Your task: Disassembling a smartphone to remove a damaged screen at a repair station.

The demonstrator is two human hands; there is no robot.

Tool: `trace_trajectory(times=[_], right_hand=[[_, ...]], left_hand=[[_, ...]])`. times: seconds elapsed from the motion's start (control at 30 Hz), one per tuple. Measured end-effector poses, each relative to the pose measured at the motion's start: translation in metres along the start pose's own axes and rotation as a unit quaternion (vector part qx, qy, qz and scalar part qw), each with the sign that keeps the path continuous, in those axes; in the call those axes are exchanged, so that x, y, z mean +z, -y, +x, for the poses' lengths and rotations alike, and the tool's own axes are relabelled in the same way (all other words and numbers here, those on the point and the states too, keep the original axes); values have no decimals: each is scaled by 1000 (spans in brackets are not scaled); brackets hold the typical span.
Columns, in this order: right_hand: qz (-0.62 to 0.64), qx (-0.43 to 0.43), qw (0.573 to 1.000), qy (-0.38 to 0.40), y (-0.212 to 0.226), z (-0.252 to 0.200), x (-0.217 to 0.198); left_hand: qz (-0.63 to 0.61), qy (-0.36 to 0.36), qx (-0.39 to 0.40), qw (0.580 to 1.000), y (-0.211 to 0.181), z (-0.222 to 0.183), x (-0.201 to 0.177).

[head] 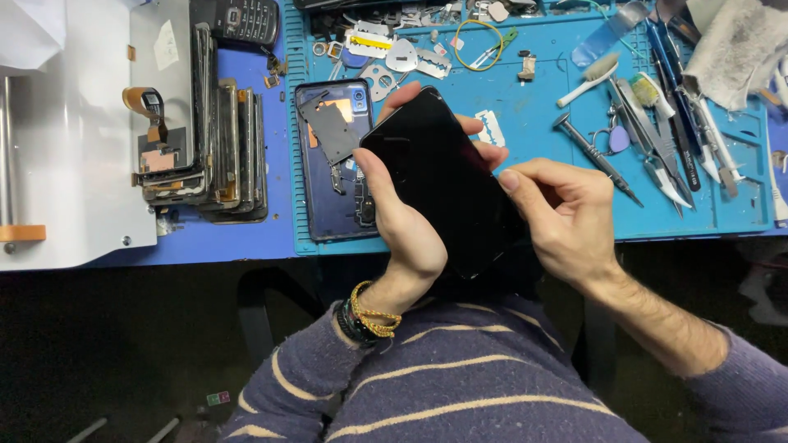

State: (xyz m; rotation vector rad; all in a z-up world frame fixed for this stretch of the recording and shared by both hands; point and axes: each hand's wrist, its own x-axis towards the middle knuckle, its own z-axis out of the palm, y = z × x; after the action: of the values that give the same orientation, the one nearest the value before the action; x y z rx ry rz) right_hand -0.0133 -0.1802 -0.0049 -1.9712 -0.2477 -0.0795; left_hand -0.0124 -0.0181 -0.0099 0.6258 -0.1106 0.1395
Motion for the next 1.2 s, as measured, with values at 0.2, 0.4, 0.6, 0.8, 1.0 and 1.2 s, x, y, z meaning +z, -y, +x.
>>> trace_trajectory(times=[0.2, 0.4, 0.6, 0.8, 1.0, 1.2], right_hand=[[-25, -10, 999, 31, 1, 2, -4], [-12, 30, 998, 51, -1, 2, -8], [-6, 70, 991, 118, 14, 15, -21], [-13, 114, 972, 205, 0, 18, -32], [-78, 103, 957, 261, 13, 29, -34], [-61, 79, 975, 198, 8, 15, -22]], left_hand=[[-18, 17, -55, 998, -1, 7, -13], [-33, 54, -71, 995, 0, 9, -14], [-51, 4, -62, 997, -5, 8, -12], [-94, 27, -107, 989, -8, 6, -19], [-84, 47, -143, 985, -6, 9, -23], [-56, 40, -131, 989, -6, 10, -21]])
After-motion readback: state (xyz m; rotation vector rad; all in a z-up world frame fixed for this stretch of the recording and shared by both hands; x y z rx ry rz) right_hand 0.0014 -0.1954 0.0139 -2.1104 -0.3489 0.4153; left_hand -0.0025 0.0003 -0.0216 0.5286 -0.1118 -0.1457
